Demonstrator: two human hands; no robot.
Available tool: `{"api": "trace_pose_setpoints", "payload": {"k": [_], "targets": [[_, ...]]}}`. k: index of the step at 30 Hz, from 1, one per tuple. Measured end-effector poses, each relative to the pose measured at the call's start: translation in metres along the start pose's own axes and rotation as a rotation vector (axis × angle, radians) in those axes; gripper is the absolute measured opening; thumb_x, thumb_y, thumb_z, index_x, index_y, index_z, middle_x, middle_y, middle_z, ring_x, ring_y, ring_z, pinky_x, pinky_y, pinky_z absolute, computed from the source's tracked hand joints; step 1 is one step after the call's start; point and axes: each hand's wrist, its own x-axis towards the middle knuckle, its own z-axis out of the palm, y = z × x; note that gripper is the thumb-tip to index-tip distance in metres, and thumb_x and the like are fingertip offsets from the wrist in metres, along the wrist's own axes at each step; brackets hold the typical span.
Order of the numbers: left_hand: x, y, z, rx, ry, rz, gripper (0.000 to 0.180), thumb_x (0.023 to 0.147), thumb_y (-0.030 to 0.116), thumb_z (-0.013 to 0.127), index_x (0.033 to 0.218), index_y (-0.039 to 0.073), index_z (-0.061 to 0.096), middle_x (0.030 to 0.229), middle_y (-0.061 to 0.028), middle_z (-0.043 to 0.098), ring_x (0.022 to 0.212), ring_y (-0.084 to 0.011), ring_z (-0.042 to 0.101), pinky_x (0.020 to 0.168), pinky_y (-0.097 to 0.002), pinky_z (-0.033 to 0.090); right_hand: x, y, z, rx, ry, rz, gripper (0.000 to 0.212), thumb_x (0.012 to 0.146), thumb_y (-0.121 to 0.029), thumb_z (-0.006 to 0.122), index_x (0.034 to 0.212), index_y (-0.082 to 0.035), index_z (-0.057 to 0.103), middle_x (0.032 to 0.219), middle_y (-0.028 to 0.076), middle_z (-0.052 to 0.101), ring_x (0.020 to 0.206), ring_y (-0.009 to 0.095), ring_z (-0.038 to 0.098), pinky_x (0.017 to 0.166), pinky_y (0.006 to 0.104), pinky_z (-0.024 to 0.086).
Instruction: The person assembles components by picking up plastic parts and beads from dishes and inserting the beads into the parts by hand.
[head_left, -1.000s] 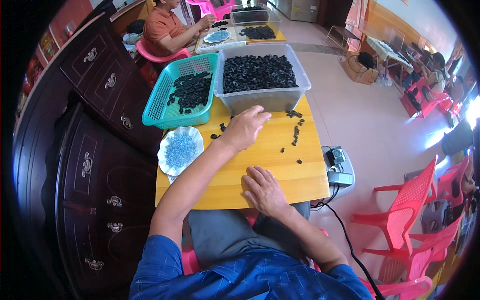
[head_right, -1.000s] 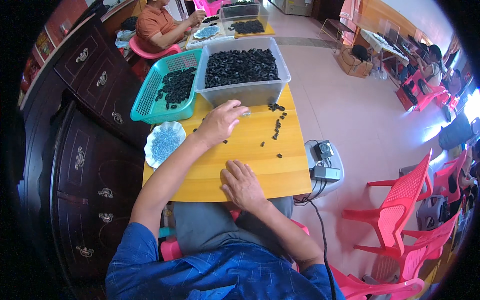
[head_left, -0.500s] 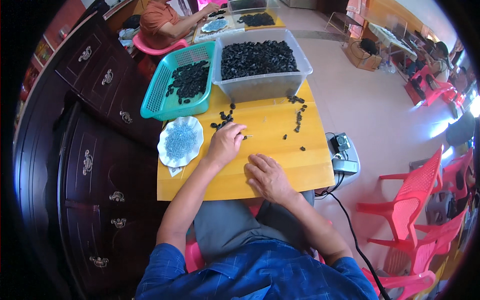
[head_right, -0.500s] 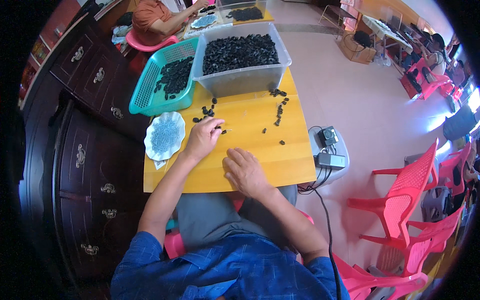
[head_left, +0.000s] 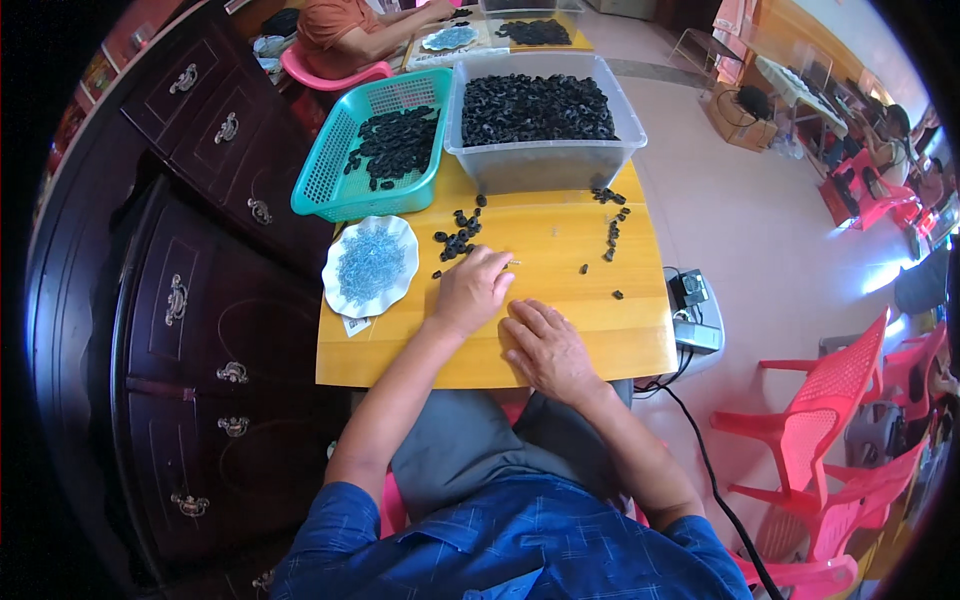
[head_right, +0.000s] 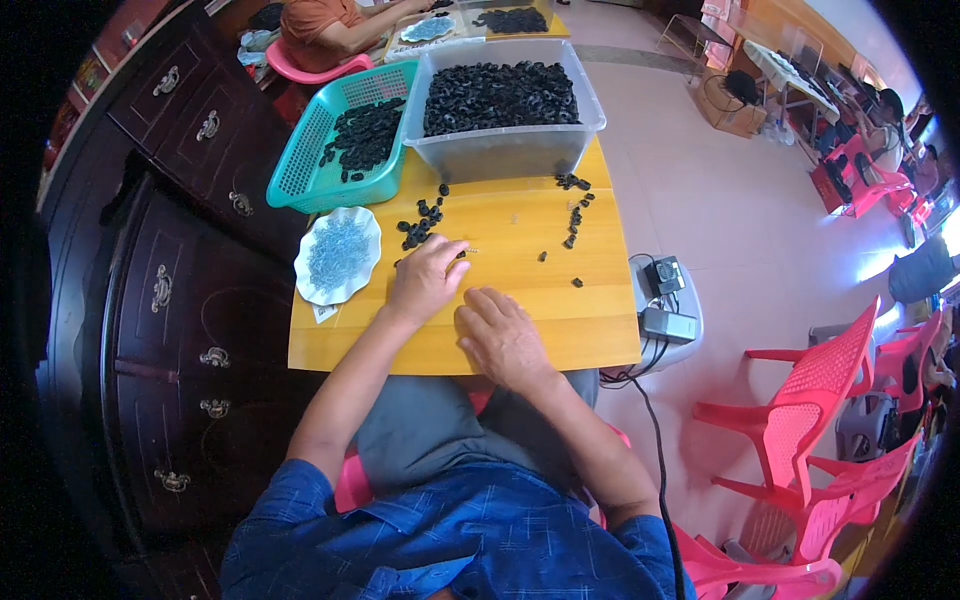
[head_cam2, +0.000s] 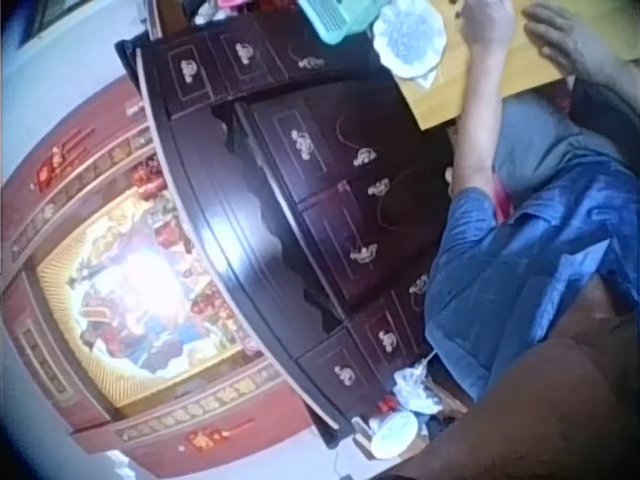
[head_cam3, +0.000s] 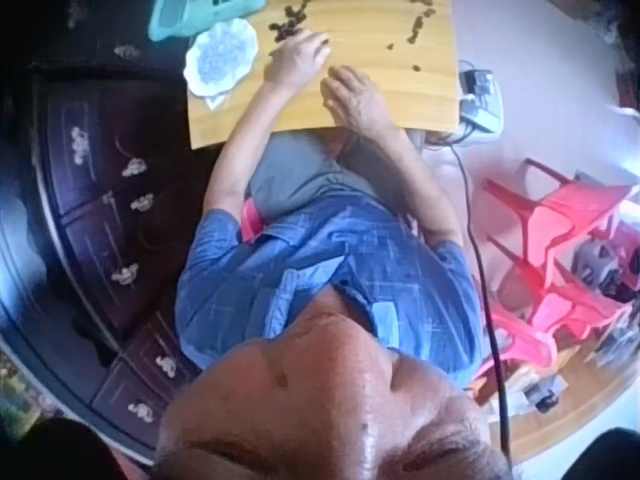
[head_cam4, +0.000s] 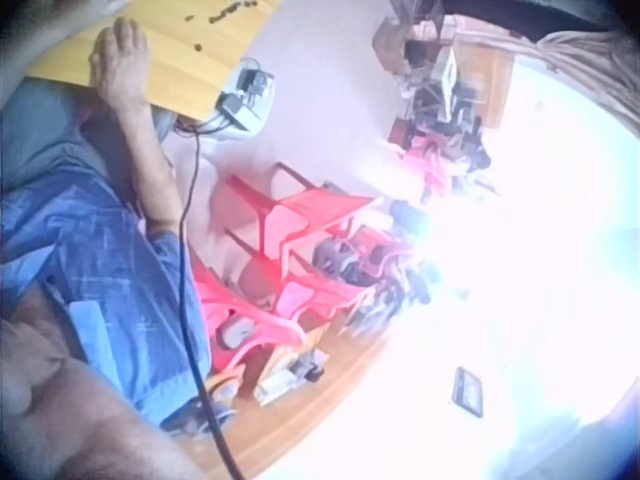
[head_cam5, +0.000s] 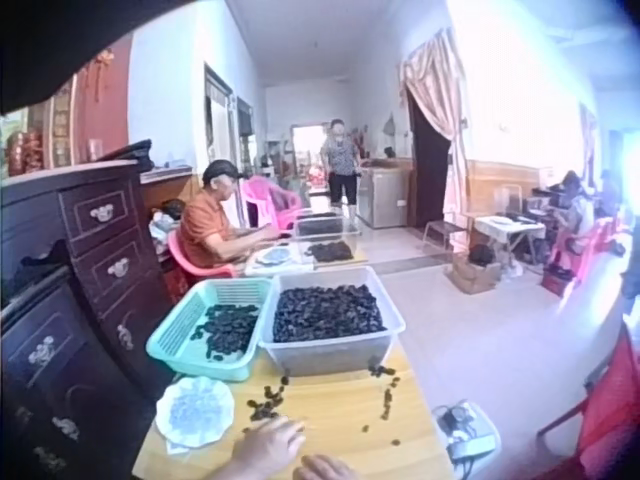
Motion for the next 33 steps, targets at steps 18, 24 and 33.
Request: {"api": "trace_pose_setpoints", "payload": {"k": [18, 24, 33], "targets": [[-0.03, -0.002, -0.008, -0.147, 0.106, -0.073, 0.007, 0.089, 0.012, 0.063, 0.09, 0.007, 0.058, 0.087, -0.0122, 0.061, 0.079, -0.0356, 0.062, 0.067, -0.0449, 0.05, 0.003, 0.014, -0.011, 0.297, 0.172, 0.136, 0.028, 0.083, -0.008, 0.065, 0.111, -0.002, 0.064, 0.107, 0.019, 0.066, 0.101, 0.038, 0.062, 0.089, 0.0437, 0.051], [-0.061, -0.014, -0.031, -0.3, 0.061, -0.209, 0.006, 0.09, 0.006, 0.06, 0.091, 0.002, 0.057, 0.08, -0.0155, 0.064, 0.074, -0.0342, 0.064, 0.066, -0.0407, 0.05, 0.029, 0.019, -0.007, 0.289, 0.192, 0.263, 0.024, 0.084, -0.008, 0.065, 0.107, -0.003, 0.065, 0.092, 0.018, 0.066, 0.086, 0.036, 0.065, 0.076, 0.0432, 0.052], [-0.068, -0.021, -0.029, -0.508, 0.075, -0.347, 0.008, 0.091, 0.008, 0.061, 0.092, 0.0, 0.059, 0.074, -0.0122, 0.063, 0.062, -0.0199, 0.062, 0.06, -0.0325, 0.05, 0.106, 0.03, 0.024, 0.025, 0.213, 0.216, 0.024, 0.083, -0.014, 0.066, 0.106, -0.007, 0.068, 0.103, 0.013, 0.064, 0.097, 0.033, 0.063, 0.083, 0.0431, 0.052]]}}
